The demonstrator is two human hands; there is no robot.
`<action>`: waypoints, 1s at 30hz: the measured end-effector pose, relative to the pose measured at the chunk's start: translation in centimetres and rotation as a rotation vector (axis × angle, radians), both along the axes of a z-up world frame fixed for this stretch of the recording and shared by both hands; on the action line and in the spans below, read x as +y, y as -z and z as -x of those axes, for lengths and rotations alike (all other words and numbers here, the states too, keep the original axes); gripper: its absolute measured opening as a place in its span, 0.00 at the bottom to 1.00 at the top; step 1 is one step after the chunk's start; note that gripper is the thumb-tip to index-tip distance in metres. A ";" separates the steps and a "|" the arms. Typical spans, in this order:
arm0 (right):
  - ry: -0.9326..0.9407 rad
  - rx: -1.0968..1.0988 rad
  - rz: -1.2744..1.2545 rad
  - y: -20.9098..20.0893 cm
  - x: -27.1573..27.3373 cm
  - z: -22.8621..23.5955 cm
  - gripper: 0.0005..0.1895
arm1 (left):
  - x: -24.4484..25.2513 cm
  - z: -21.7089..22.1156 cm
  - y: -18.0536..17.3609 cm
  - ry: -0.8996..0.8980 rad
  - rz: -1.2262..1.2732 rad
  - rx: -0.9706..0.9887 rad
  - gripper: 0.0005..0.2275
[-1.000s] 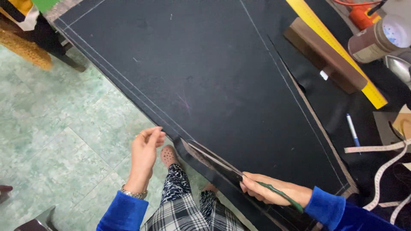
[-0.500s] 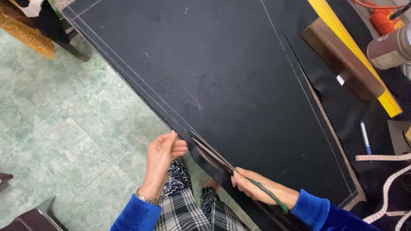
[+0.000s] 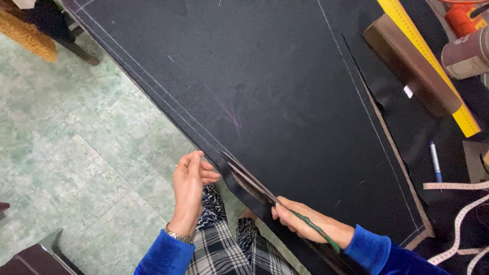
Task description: The person cuts a large piece of black fabric on a table using shears, following white chalk lines. After cutting, the person uses a yellow ruler and a piece of chalk to measure and mark the fabric for further cutting.
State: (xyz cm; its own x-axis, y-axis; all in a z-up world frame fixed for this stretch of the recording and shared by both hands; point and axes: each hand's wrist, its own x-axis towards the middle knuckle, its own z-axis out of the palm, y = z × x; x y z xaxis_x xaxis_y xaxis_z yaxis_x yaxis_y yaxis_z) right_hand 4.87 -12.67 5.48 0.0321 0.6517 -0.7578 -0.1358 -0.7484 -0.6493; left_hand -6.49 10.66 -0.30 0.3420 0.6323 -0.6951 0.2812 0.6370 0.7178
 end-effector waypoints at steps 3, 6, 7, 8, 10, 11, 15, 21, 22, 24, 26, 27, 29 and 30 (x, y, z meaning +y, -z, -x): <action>0.086 0.102 0.191 -4.7 3.5 -0.4 0.21 | -0.2 0.4 0.3 0.026 0.006 0.008 0.16; 0.150 0.213 0.175 -3.5 3.3 -0.3 0.24 | -0.4 1.0 1.3 0.094 0.057 0.001 0.18; 0.149 0.214 0.176 -3.3 3.2 -0.3 0.24 | -0.5 0.8 1.0 0.093 0.057 0.001 0.18; 0.124 0.168 0.161 -3.1 3.1 -0.2 0.23 | -0.5 0.7 0.6 0.096 0.068 0.000 0.17; 0.097 0.121 0.145 -2.1 2.5 -0.1 0.22 | -0.5 0.3 0.2 0.096 0.078 -0.001 0.16; 0.049 0.045 0.096 -1.3 2.0 -0.1 0.22 | -0.5 0.1 0.1 0.136 0.048 0.021 0.19; -0.050 -0.084 -0.051 -2.7 2.1 -0.4 0.19 | -0.5 -0.4 0.4 0.169 0.025 0.011 0.16; -0.145 -0.168 -0.072 -2.8 2.8 -0.7 0.19 | -0.5 -0.4 0.5 0.191 0.029 -0.022 0.15; -0.145 -0.167 -0.071 -2.1 2.6 -0.7 0.19 | -0.5 -0.3 1.0 0.190 0.031 -0.021 0.15; -0.165 -0.199 -0.212 -0.7 2.4 -0.7 0.20 | -0.5 -0.1 1.9 0.195 0.055 -0.036 0.14; -0.166 -0.179 -0.164 -2.7 4.2 -1.0 0.20 | -0.2 -0.3 0.6 0.206 0.063 -0.029 0.15; -0.165 -0.161 -0.116 -3.7 5.0 -1.0 0.20 | -0.1 -0.3 0.0 0.219 0.070 -0.022 0.16; -0.166 -0.164 -0.087 -3.5 5.5 -1.0 0.21 | 0.0 -0.2 0.2 0.220 0.071 -0.034 0.15; -0.166 -0.169 -0.060 -3.4 5.7 -1.0 0.22 | 0.0 -0.1 0.3 0.223 0.071 -0.047 0.15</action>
State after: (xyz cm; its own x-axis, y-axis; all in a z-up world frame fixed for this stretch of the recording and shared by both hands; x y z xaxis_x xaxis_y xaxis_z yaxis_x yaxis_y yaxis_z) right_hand 5.91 -6.94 8.84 0.0438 0.7025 -0.7104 0.0998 -0.7106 -0.6965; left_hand -6.37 10.65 -0.57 0.5010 0.4879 -0.7148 0.3874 0.6121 0.6894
